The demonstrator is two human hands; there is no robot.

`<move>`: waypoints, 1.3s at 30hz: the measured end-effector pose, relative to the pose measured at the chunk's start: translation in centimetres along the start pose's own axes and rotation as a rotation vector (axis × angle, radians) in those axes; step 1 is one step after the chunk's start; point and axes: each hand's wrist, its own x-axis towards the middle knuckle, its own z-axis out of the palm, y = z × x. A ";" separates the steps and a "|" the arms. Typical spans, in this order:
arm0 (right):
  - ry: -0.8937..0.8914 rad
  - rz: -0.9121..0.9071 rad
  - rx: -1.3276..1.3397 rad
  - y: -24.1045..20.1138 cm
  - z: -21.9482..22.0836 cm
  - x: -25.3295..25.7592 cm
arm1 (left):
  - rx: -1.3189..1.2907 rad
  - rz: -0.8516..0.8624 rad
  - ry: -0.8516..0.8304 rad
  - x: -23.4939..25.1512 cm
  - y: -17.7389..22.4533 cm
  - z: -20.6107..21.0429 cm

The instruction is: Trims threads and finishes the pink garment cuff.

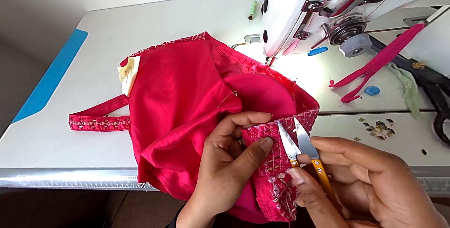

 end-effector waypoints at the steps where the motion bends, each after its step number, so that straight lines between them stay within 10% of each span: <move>1: -0.003 0.001 0.004 0.0 -0.1 0.0 | -0.002 -0.001 0.005 0.0 0.0 0.0; 39: -0.042 0.098 0.353 1.6 -3.0 -3.7 | 0.118 -0.022 0.049 0.8 2.0 0.1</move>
